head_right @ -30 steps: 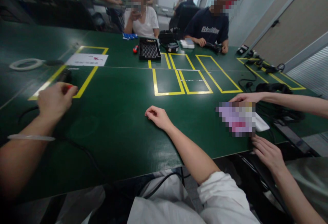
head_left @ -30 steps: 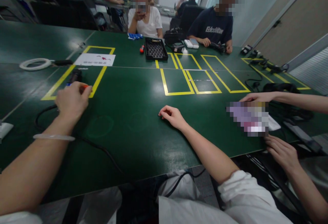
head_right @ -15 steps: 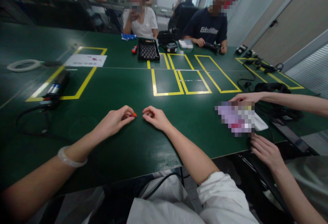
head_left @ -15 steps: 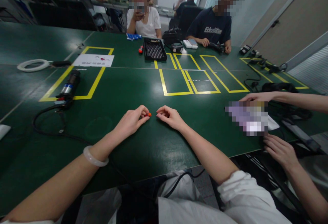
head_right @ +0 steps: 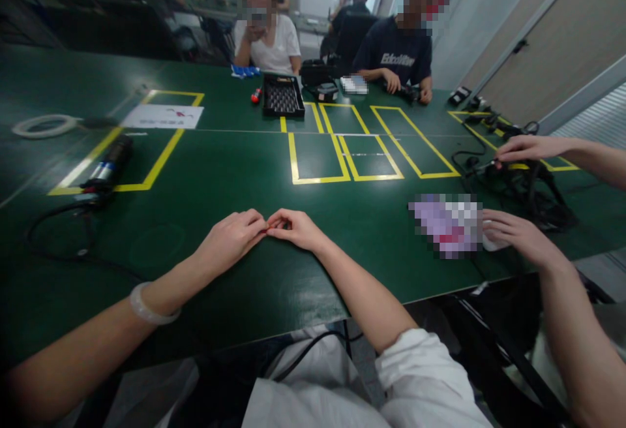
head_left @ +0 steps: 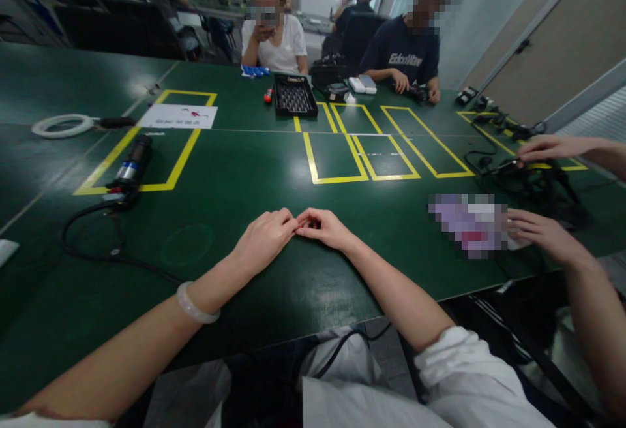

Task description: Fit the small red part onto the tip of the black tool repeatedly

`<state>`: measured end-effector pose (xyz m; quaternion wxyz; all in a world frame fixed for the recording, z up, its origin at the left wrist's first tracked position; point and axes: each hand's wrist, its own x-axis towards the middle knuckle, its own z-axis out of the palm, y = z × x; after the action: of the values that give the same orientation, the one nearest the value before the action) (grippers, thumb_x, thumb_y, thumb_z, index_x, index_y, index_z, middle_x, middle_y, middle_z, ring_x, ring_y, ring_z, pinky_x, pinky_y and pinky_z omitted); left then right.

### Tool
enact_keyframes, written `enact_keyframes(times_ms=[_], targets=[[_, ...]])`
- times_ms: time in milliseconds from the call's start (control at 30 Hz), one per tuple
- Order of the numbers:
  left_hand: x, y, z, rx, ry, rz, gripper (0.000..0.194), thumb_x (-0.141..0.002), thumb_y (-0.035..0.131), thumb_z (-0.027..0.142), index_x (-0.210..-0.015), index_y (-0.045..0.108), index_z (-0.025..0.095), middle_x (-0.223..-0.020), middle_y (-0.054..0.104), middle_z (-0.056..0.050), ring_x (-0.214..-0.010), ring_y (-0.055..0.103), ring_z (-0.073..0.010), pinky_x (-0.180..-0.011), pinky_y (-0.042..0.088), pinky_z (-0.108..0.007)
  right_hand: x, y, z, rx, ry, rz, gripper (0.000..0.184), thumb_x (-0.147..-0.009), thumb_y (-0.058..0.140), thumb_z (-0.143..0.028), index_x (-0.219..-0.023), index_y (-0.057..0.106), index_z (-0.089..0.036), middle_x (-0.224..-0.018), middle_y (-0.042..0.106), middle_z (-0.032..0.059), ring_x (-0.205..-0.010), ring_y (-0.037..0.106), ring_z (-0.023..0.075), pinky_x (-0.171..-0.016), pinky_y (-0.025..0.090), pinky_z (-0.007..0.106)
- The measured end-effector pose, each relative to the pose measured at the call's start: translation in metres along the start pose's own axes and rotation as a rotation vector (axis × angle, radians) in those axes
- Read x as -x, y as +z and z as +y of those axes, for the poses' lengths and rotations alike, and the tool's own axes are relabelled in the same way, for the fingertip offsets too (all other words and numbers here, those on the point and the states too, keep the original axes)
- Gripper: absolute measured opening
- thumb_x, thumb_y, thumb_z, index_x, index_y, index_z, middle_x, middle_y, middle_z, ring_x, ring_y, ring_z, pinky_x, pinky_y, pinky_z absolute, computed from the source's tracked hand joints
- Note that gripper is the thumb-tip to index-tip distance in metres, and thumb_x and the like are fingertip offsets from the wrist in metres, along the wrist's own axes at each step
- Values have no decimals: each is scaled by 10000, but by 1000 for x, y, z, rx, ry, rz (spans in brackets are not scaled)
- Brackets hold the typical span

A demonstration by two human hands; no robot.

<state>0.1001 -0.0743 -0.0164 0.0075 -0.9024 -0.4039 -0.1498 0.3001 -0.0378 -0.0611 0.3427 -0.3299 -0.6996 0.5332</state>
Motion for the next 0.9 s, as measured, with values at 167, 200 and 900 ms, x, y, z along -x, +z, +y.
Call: enact_keyframes(times_ms=[167,200,900], targets=[[-1,-13,-18,25,-30,-57,329,-971,473,448,-1196,611,252,-1122,618,-119,-973,601,-269,-819,476,-399,0,-2,3,0,0,8,284,-812,716,-354,-1002,672,-148,-839,664,15,-698,552,111,-631,413,232],[-1,-20,-29,-10,-94,-54,411,-960,479,486,-1281,573,246,-1190,602,-127,-1026,590,-286,-846,473,-407,0,-2,3,1,-2,20,294,-815,713,-350,-1024,672,-148,-837,660,15,-687,542,107,-620,403,230],[116,-66,-265,-207,-1041,-232,943,-787,513,701,-1420,393,12,-1224,534,-232,-983,494,-314,-792,487,-460,-2,-1,1,86,14,47,263,-837,688,-346,-1016,688,-155,-732,606,-15,-629,497,103,-614,397,231]])
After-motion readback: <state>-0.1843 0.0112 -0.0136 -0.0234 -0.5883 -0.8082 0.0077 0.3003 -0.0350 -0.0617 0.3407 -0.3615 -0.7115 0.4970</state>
